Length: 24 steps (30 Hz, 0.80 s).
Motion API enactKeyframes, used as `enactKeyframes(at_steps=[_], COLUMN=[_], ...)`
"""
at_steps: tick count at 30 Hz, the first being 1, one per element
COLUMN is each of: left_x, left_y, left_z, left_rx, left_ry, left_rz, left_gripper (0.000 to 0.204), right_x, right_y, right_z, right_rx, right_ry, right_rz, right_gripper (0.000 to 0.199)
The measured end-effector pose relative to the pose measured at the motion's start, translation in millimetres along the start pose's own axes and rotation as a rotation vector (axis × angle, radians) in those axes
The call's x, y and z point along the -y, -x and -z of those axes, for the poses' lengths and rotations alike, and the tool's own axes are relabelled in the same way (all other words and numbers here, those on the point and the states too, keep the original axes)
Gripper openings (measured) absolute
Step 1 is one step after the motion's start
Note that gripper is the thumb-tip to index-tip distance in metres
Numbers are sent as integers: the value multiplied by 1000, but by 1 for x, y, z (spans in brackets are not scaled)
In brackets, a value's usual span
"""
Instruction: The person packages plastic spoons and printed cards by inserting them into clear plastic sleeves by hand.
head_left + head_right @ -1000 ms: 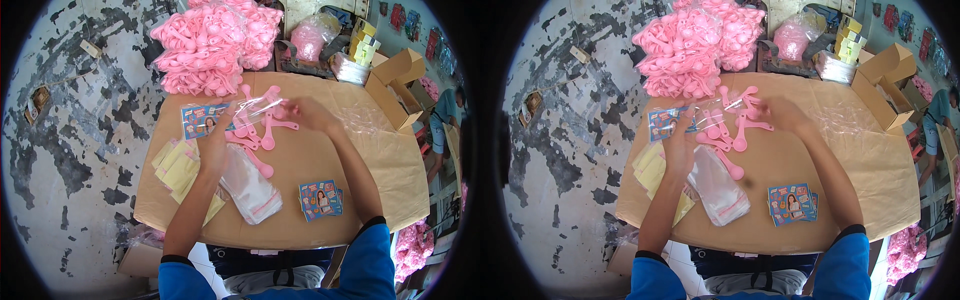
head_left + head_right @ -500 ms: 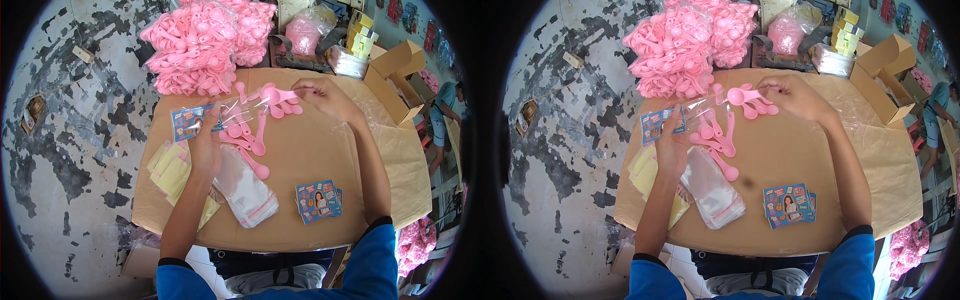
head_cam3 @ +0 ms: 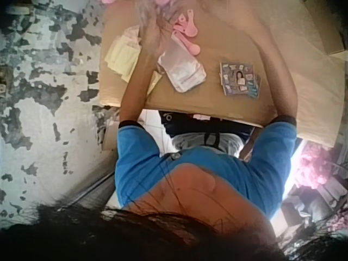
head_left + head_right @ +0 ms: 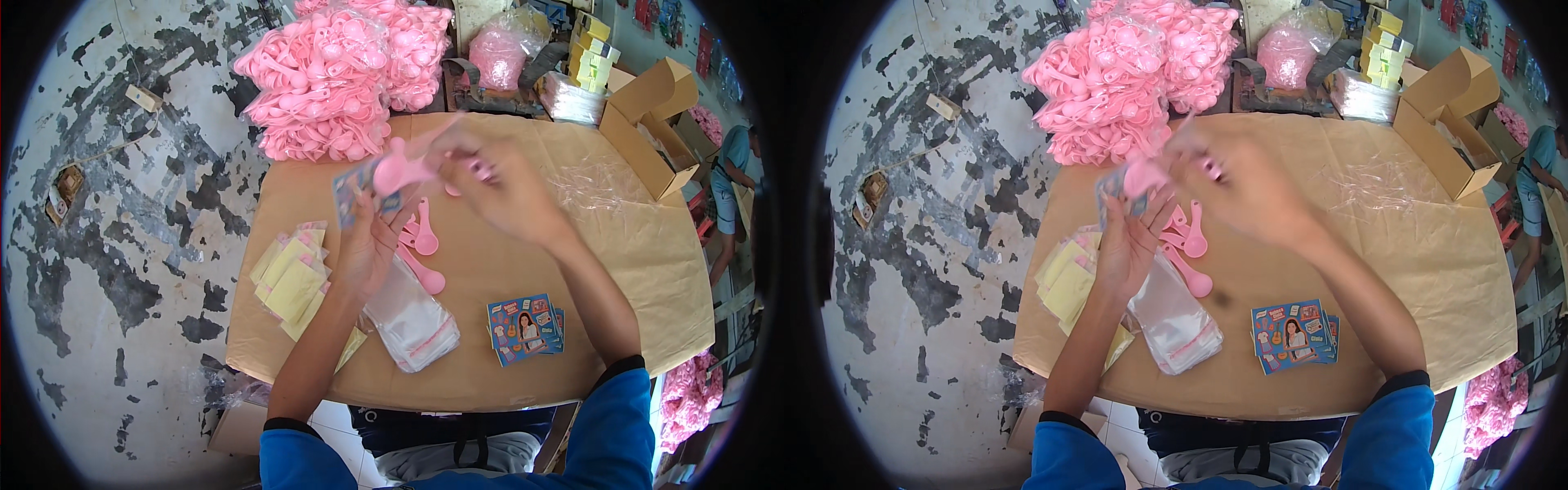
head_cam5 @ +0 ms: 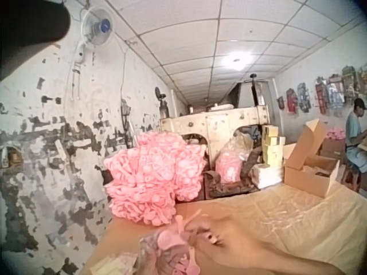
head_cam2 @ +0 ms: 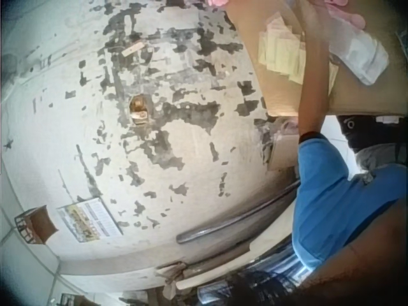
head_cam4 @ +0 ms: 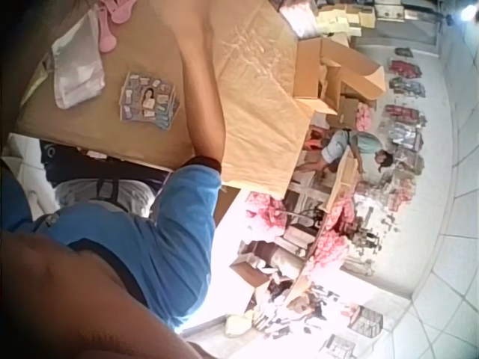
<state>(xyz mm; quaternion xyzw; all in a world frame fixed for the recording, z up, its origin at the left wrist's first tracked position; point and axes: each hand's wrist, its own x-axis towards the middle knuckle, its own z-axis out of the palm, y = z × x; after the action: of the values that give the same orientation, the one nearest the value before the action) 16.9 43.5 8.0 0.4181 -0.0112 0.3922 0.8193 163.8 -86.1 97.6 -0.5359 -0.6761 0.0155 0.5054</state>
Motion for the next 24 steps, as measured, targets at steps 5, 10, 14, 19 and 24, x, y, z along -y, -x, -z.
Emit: enactKeyframes(at_steps=[5, 10, 14, 19, 24], left_x=[-10, -6, 6, 22, 9], left_y=[-5, -3, 8, 20, 21], left_z=[3, -5, -2, -8, -21], left_rx=[-87, -162, 73, 304, 296], left_ry=[-169, -443, -959, -1077, -707], left_rz=[54, -59, -250, -59, 182], left_gripper=[59, 60, 69, 59, 45], right_x=[36, 19, 6, 5, -6], right_y=[1, 2, -3, 0, -4], right_z=[60, 50, 7, -9, 4], right_rx=[-327, -208, -103, 13, -153], right_ry=[195, 402, 276, 242, 13], right_rz=[73, -78, -262, -202, -141], right_gripper=[12, 13, 15, 18, 18])
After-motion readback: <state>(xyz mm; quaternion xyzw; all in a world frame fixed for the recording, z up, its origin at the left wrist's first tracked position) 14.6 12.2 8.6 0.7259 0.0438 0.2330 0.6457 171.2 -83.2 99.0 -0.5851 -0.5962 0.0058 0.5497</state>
